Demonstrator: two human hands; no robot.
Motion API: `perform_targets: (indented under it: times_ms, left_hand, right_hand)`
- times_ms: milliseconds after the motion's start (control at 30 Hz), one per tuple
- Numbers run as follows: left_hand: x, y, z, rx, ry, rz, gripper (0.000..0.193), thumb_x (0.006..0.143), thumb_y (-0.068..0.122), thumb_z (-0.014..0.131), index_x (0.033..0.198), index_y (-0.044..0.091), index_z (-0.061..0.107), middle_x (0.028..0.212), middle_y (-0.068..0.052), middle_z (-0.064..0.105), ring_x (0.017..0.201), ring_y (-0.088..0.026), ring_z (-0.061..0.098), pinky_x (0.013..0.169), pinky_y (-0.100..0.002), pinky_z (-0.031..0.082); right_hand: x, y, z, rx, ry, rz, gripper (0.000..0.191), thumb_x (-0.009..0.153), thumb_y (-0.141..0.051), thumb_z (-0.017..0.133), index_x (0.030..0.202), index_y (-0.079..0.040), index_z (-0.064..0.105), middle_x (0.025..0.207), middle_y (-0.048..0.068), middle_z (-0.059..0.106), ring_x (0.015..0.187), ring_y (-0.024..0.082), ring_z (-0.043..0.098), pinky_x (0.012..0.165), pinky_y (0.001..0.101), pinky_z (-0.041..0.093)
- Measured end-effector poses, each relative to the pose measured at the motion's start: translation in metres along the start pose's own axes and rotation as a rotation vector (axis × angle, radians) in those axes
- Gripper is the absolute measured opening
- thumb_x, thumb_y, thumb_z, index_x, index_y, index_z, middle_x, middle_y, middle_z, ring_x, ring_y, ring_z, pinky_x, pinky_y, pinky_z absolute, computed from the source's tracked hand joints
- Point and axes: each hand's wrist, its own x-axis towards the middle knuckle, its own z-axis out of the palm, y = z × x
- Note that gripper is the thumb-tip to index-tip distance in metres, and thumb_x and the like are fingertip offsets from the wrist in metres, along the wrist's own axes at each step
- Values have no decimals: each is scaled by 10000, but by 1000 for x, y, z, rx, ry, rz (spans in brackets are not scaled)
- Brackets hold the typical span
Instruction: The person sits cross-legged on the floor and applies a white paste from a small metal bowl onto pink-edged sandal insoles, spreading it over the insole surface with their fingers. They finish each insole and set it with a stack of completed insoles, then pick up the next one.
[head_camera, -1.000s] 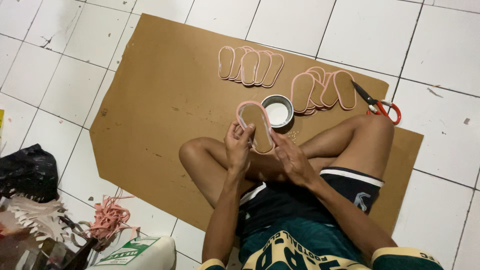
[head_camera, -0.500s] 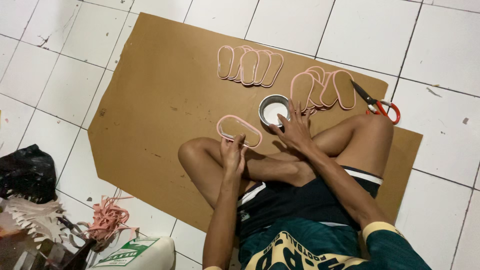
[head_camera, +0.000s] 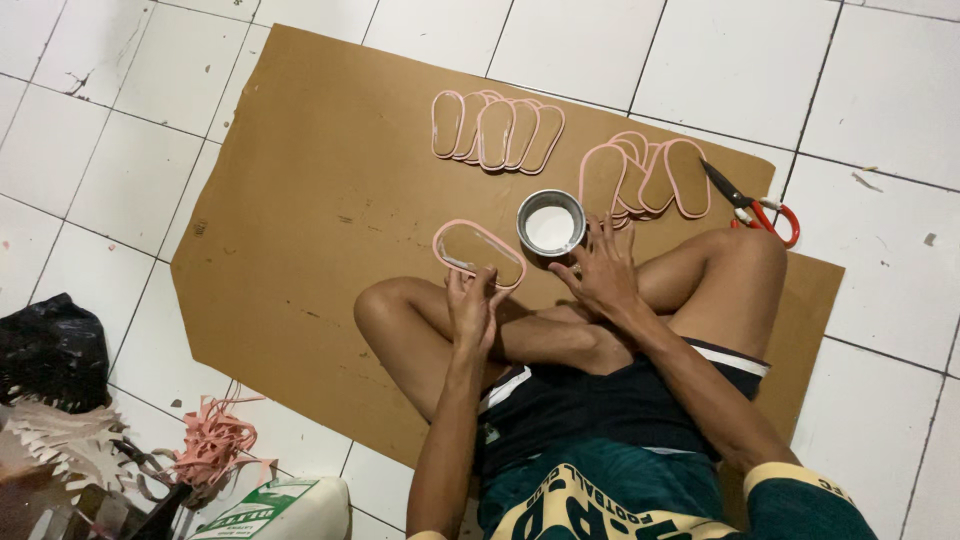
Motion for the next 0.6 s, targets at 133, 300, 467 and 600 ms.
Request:
perform_targets:
  times_ms: [133, 300, 467, 600]
  left_hand:
    - [-1, 5, 8, 105, -93, 70, 301, 933, 18, 677, 1204, 71, 558, 859, -3, 627, 747, -105, 632, 635, -298, 604]
    - [-8, 8, 19, 107, -200, 92, 324, 959, 15, 684, 1250, 52, 547, 940, -39, 664, 797, -109, 647, 644, -256, 571]
    - [-22, 17, 35, 59, -227, 107, 405, 921, -2, 704, 1287, 57, 539, 996, -51, 649, 814, -117, 644, 663, -298, 601]
    - [-24, 13, 44, -136, -85, 112, 433, 896, 2, 680, 1285, 95, 514, 1057, -62, 647, 908, -149, 673, 779, -365, 640]
  right_hand:
    - [-8, -2, -13, 628, 5, 41, 692, 992, -705, 427, 1223, -104, 680, 1665, 202, 338, 1536, 421, 372, 1162, 522, 414]
    - [-19, -19, -38, 934, -60, -174, 823, 1055, -721, 227, 1512, -114, 542, 1739, 213, 197, 1537, 441, 326, 1076, 525, 403]
    - [-25, -32, -42, 924, -65, -157, 812, 1064, -702, 187, 1514, -119, 529, 1729, 164, 237, 1540, 391, 369, 1216, 481, 332]
    - [-44, -39, -18, 1180, -117, 5, 782, 1019, -662, 270, 1555, -110, 408, 1679, 132, 283, 1494, 318, 395, 1030, 387, 504]
